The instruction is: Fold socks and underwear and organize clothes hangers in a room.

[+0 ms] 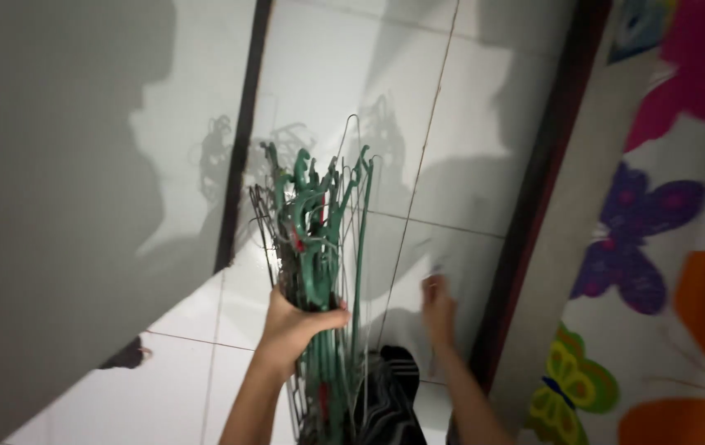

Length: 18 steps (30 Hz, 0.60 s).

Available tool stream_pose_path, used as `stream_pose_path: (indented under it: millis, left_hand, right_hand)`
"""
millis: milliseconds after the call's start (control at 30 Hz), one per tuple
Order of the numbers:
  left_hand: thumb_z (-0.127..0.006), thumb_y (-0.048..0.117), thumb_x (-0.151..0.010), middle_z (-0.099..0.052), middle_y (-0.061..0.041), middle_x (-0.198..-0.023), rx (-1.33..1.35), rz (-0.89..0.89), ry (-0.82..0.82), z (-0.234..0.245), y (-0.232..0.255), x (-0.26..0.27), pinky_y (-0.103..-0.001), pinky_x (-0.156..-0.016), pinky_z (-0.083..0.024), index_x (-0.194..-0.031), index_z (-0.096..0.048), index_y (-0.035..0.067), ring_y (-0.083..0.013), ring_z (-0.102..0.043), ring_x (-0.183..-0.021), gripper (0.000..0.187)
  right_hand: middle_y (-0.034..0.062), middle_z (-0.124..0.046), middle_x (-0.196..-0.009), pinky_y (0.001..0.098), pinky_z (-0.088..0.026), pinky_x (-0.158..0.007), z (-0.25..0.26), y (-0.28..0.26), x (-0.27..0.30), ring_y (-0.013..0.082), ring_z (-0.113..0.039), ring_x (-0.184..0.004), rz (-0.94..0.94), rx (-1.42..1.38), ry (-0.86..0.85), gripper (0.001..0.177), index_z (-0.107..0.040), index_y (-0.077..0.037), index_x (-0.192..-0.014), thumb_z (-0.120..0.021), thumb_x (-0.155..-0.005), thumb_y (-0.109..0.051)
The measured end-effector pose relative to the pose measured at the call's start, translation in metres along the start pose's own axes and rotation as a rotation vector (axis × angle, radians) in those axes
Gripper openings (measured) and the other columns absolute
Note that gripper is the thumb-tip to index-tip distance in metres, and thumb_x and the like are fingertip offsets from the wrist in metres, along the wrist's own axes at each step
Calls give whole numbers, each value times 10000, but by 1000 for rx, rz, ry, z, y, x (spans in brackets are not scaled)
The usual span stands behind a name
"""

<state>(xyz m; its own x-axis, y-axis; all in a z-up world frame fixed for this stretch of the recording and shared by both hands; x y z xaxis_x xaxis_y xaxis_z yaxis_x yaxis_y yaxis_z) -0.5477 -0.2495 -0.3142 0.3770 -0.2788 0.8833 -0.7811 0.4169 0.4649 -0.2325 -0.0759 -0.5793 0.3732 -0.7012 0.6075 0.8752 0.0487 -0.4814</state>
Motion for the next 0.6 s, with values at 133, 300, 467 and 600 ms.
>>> stream_pose_path:
  millis: [133,300,467,600]
  left_hand:
    - [-871,-34,-545,-756,-86,-772,31,-110,27,-27,70,33,-367,-644,-603,-860,-720,28,-208,-730,-670,354]
    - [-839,-30,-605,-772,-105,-823,23,-162,-51,-102,163,72,-341,-683,-612,-923,-721,9,-213,-761,-749,342]
    - [-863,6,-567,-758,-83,-983,37,-284,-73,-151,250,109,-354,-773,-648,-1151,-634,62,-205,-761,-871,630]
    - [-869,33,-504,-742,-61,-1027,-131,-292,-51,-171,316,127,-381,-778,-659,-1240,-570,92,-222,-759,-910,797]
  right_hand:
    - [23,-435,-723,330,-345,-465,113,-157,20,121,-367,-541,-139,-545,72,305,-555,-78,-1178,-445,-1115,-356]
    - [82,-640,-1109,289,-421,-608,206,-360,56,123,-515,-808,18,-771,-256,572,-588,-73,-1325,-437,-1022,-533]
    - [168,-609,-1423,391,-332,-1144,262,-425,55,274,-526,-1351,-103,-631,-430,803,-452,-3,-1504,-491,-946,-579]
    - [136,-476,-1502,432,-280,-1191,327,-501,63,267,-404,-1448,-58,-810,-372,906,-264,-59,-1546,-482,-896,-651]
Point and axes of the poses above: each hand's wrist, its own x-axis away from the middle knuckle, its own z-axis out of the back of the hand, y = z × x, the point moved 7 cm from there along -x, towards the middle knuckle
